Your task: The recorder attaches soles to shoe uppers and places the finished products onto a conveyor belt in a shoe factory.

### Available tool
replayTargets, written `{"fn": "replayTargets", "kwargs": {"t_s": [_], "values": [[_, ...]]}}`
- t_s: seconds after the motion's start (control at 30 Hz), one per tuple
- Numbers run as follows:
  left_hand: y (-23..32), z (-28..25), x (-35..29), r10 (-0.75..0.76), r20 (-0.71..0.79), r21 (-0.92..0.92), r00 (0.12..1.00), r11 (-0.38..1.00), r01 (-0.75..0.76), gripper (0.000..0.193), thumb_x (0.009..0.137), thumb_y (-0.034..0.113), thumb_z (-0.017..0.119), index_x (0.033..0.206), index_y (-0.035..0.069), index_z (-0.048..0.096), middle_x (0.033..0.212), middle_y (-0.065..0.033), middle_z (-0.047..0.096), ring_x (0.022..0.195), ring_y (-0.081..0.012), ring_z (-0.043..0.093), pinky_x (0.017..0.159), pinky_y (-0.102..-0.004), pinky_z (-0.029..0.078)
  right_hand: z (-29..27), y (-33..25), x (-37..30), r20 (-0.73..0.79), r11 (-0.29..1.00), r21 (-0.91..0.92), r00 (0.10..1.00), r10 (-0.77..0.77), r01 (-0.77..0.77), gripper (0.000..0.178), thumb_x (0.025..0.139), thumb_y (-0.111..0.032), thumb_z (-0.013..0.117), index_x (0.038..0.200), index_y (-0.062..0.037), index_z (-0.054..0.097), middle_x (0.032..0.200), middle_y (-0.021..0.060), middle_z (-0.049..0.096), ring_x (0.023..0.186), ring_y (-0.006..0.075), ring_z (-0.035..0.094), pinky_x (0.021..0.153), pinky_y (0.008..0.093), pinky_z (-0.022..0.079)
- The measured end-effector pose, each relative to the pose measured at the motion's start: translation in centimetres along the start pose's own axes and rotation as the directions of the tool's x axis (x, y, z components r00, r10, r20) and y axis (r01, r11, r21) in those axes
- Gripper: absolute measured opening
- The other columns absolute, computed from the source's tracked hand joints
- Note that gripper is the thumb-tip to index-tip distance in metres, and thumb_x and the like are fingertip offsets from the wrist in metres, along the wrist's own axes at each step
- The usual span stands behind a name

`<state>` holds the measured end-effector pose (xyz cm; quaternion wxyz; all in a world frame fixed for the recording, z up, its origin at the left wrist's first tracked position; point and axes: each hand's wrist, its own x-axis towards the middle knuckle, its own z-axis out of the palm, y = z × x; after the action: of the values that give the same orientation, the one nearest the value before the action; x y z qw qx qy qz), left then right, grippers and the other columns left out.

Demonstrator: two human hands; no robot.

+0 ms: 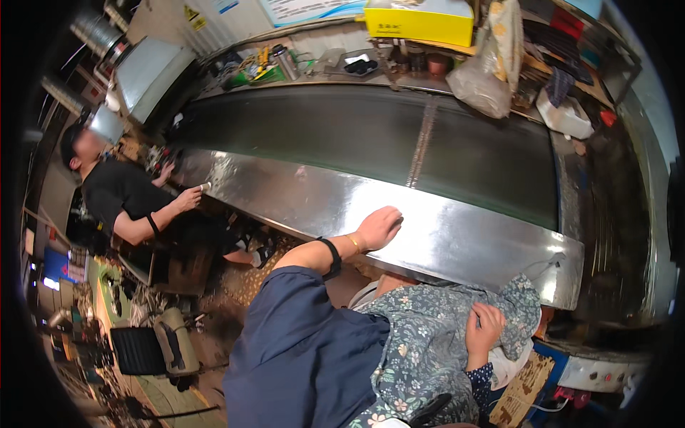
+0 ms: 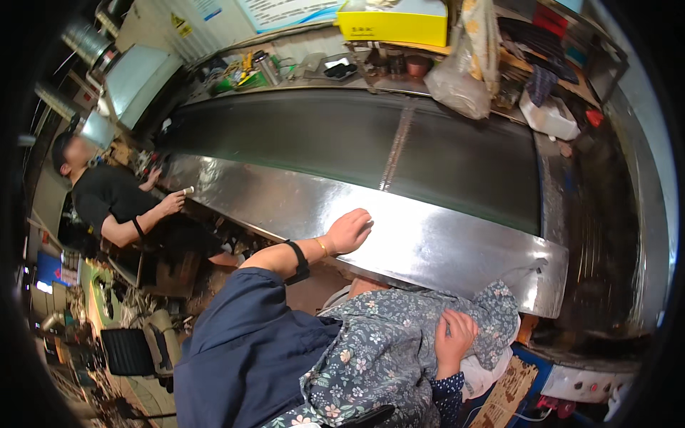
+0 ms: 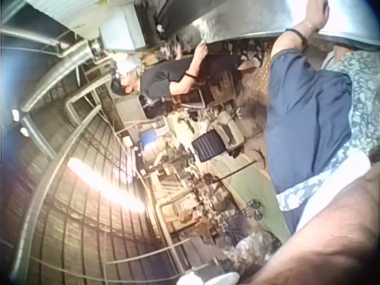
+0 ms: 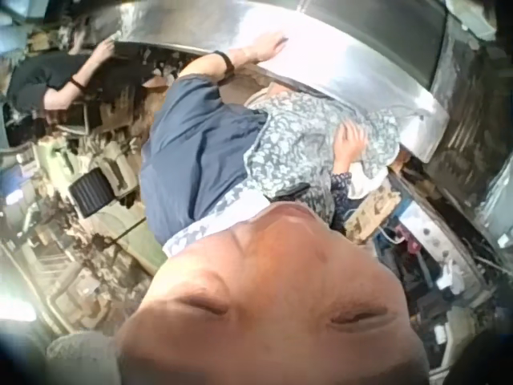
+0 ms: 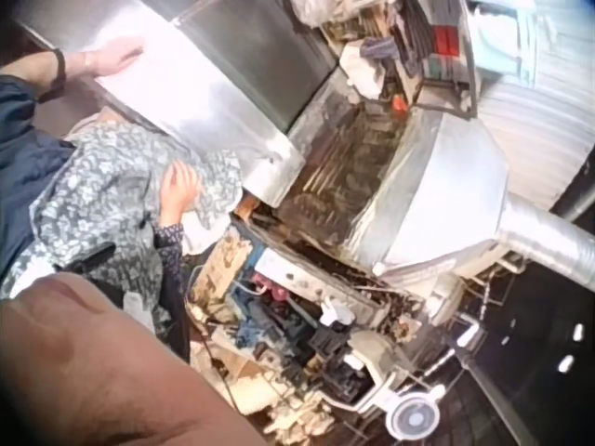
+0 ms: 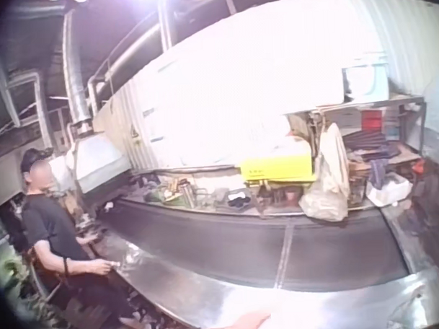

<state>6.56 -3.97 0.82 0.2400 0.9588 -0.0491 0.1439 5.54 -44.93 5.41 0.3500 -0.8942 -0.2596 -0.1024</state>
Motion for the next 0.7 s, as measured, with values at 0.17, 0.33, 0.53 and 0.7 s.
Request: {"fn": "replayTargets", "kwargs": {"t_s": [0.17,0.33,0.53,0.7], "values": [[-0.6,0.4,-0.6,0.052,-0.092,0.083,0.994,0.996,-0.045,0.014,0.084,0.01,0.066,0.086,0.004,0.054,0.085,-0.0147,0.058,0.084,-0.0353,0.056,0.075,-0.0427,0.048,-0.4,0.0,0.2,-0.104,1.0,-0.016,0.994,-0.022,0.02,0.009,0.075,-0.008,0.069,0.084,-0.0083,0.072,0.094,0.0037,0.072,0.094,0.0255,0.063,0.088,0.0379,0.043],[-1.2,1.2,-0.9,0.034,-0.093,0.044,0.995,0.999,-0.03,0.014,0.082,0.013,0.069,0.079,0.007,0.057,0.077,-0.0125,0.06,0.077,-0.0356,0.058,0.068,-0.0438,0.049,-0.9,0.2,0.1,-0.1,1.0,0.019,0.995,-0.001,0.003,0.007,0.075,-0.01,0.07,0.082,-0.0095,0.072,0.092,0.0021,0.072,0.091,0.0228,0.065,0.085,0.0365,0.044],[0.5,3.1,0.0,-0.576,-0.098,-0.517,0.812,0.726,0.453,0.009,0.085,0.011,0.07,0.085,0.003,0.068,0.079,-0.0078,0.07,0.072,-0.0177,0.065,0.069,-0.031,0.052,-1.1,0.6,0.0,-0.128,1.0,0.016,0.992,-0.013,0.016,0.007,0.077,-0.012,0.07,0.083,-0.0104,0.072,0.093,0.0013,0.073,0.091,0.0213,0.065,0.085,0.0363,0.044],[6.1,5.6,0.6,-0.462,0.26,-0.614,0.848,0.599,0.514,0.013,0.089,0.013,0.07,0.089,0.0,0.07,0.082,-0.0043,0.072,0.073,-0.0097,0.063,0.069,-0.0261,0.052,-1.2,0.8,-0.3,-0.13,1.0,0.025,0.992,0.008,-0.005,0.008,0.079,-0.014,0.07,0.084,-0.0104,0.074,0.093,0.0011,0.073,0.092,0.0204,0.065,0.085,0.0359,0.044]]}}
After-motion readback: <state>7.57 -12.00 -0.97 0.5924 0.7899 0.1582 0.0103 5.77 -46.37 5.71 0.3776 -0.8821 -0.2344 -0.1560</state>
